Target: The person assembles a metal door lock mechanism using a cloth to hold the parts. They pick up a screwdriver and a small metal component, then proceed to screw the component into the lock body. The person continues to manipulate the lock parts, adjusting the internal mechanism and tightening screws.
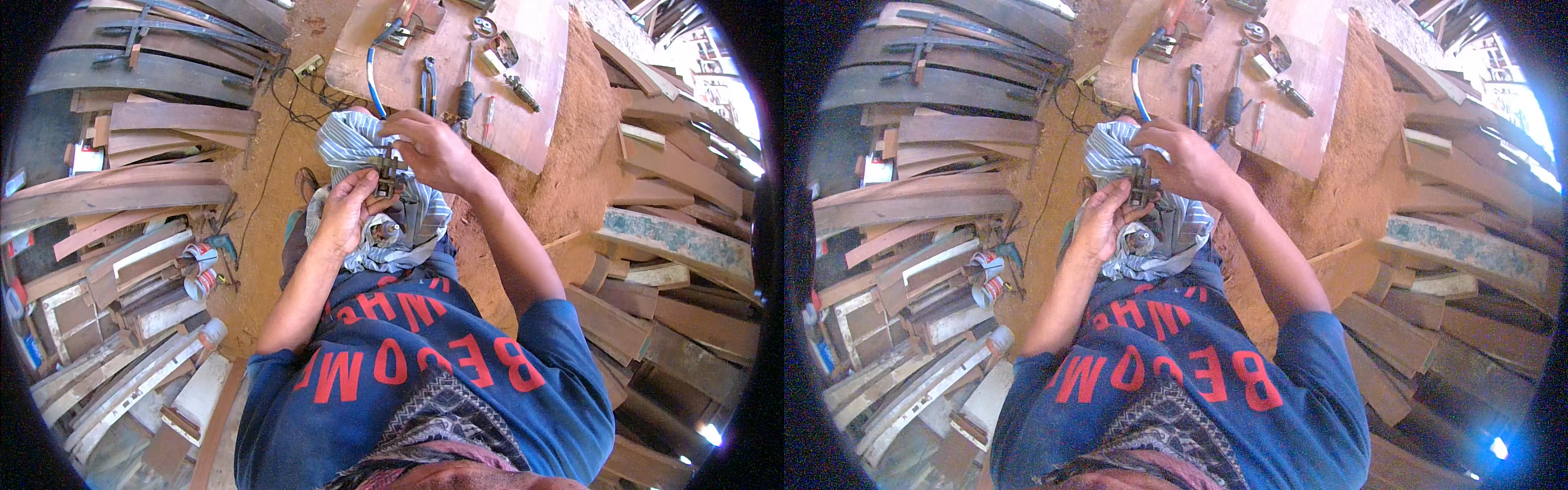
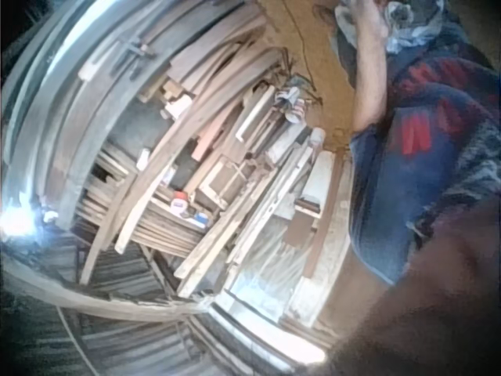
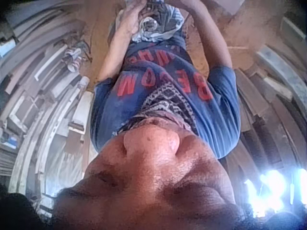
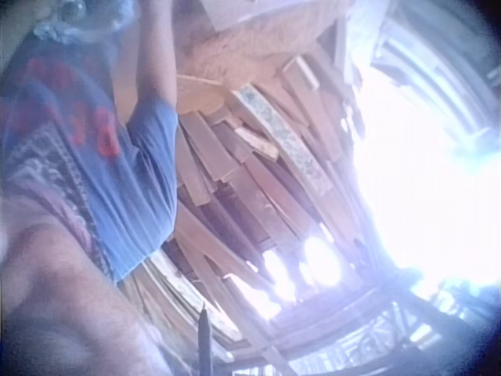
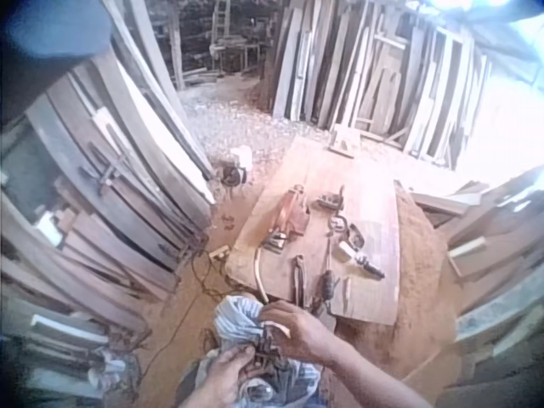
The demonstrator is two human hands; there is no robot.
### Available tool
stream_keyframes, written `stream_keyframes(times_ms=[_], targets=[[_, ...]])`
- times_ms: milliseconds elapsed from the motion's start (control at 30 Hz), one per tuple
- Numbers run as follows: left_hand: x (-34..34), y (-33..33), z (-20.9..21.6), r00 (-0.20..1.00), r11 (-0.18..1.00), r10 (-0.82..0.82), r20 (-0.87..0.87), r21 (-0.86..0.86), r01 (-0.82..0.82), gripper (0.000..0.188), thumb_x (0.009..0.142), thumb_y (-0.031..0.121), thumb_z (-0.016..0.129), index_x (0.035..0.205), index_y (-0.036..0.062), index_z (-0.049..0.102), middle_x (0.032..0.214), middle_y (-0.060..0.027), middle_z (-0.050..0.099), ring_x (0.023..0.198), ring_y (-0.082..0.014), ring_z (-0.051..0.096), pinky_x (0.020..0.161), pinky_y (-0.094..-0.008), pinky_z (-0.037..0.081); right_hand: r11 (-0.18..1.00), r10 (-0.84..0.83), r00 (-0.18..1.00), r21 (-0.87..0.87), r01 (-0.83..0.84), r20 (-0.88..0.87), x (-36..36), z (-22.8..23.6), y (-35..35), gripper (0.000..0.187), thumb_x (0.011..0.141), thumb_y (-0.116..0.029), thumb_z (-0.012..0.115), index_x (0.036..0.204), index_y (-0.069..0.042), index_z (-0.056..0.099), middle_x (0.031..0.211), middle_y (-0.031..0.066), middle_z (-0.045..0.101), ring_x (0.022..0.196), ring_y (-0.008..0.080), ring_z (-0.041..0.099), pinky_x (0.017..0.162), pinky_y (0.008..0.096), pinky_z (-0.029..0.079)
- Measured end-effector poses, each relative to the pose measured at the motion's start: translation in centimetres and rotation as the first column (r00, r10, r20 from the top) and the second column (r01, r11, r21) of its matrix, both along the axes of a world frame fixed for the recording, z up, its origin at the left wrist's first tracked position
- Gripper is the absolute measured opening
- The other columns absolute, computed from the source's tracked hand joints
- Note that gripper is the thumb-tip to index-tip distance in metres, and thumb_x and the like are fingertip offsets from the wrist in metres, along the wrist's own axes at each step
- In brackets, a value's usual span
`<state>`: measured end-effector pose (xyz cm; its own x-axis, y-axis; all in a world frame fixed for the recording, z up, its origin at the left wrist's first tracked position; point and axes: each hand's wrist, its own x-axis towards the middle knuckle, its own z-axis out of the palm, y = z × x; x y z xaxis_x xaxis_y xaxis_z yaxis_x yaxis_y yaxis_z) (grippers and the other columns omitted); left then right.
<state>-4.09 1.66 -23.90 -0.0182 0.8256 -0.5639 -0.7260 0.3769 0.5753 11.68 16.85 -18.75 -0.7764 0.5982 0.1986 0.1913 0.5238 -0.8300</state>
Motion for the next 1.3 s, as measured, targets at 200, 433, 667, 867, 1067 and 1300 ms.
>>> stream_keyframes(times_ms=[200, 433, 667, 867, 1067, 1300], targets=[[0.3, -0.1, -0.7, 0.999, 1.0, 0.021, -0.037, 0.009, -0.021, 0.025, 0.105, 0.023, 0.062, 0.116, 0.0006, 0.066, 0.113, -0.0133, 0.074, 0.104, -0.0259, 0.074, 0.094, -0.0405, 0.061, 0.995, -0.055, 0.993, 0.084, 0.047, 0.103, 3.2, 1.8, -3.2, 0.025, 0.082, 0.005, 0.063, 0.106, 0.001, 0.07, 0.107, 0.0192, 0.067, 0.1, 0.0381, 0.063, 0.089, 0.0456, 0.051], [0.6, -0.5, -0.9, 0.993, 0.996, 0.09, -0.075, -0.015, -0.091, 0.018, 0.103, 0.021, 0.065, 0.111, 0.0044, 0.068, 0.106, -0.0066, 0.073, 0.099, -0.0225, 0.073, 0.093, -0.0415, 0.062, 0.997, -0.065, 0.996, 0.031, 0.064, 0.057, 4.2, 1.5, -4.3, 0.036, 0.077, 0.01, 0.057, 0.11, 0.0, 0.069, 0.114, 0.019, 0.063, 0.108, 0.0403, 0.061, 0.096, 0.0463, 0.05], [0.7, -0.6, -0.5, 0.992, 0.995, 0.098, -0.084, -0.01, -0.099, 0.016, 0.103, 0.021, 0.065, 0.107, 0.006, 0.069, 0.103, -0.0036, 0.072, 0.097, -0.0197, 0.072, 0.093, -0.0414, 0.062, 0.987, -0.154, 0.979, 0.074, 0.145, 0.132, 3.9, 1.1, -5.4, 0.038, 0.078, 0.011, 0.056, 0.112, -0.002, 0.068, 0.12, 0.0205, 0.061, 0.114, 0.0416, 0.058, 0.099, 0.0487, 0.048], [1.0, -0.6, -0.5, 0.988, 0.995, 0.102, -0.117, -0.007, -0.104, 0.016, 0.103, 0.021, 0.064, 0.109, 0.006, 0.069, 0.104, -0.0036, 0.072, 0.096, -0.0183, 0.072, 0.092, -0.0405, 0.062, 0.986, -0.153, 0.987, -0.051, 0.156, 0.056, 4.4, -0.2, -4.8, 0.038, 0.077, 0.012, 0.055, 0.109, -0.003, 0.069, 0.122, 0.0197, 0.06, 0.118, 0.0413, 0.056, 0.102, 0.0479, 0.047], [1.1, -0.7, -0.7, 0.987, 0.994, 0.108, -0.117, -0.007, -0.11, 0.016, 0.103, 0.02, 0.065, 0.109, 0.0061, 0.069, 0.103, -0.0029, 0.071, 0.097, -0.0169, 0.071, 0.091, -0.039, 0.062, 0.972, -0.201, 0.974, -0.104, 0.212, 0.108, 3.9, 0.0, -5.3, 0.034, 0.08, 0.012, 0.053, 0.105, -0.004, 0.07, 0.127, 0.0192, 0.06, 0.124, 0.0392, 0.055, 0.106, 0.0461, 0.045], [1.1, -0.7, -0.8, 0.986, 0.992, 0.126, -0.114, 0.004, -0.126, 0.014, 0.102, 0.018, 0.066, 0.108, 0.0065, 0.07, 0.101, -0.0011, 0.07, 0.095, -0.0157, 0.07, 0.091, -0.0389, 0.062, 0.955, -0.214, 0.969, -0.181, 0.234, 0.124, 4.2, -0.4, -5.1, 0.037, 0.082, 0.011, 0.05, 0.107, -0.005, 0.071, 0.131, 0.0187, 0.06, 0.13, 0.0378, 0.054, 0.112, 0.0448, 0.042]])
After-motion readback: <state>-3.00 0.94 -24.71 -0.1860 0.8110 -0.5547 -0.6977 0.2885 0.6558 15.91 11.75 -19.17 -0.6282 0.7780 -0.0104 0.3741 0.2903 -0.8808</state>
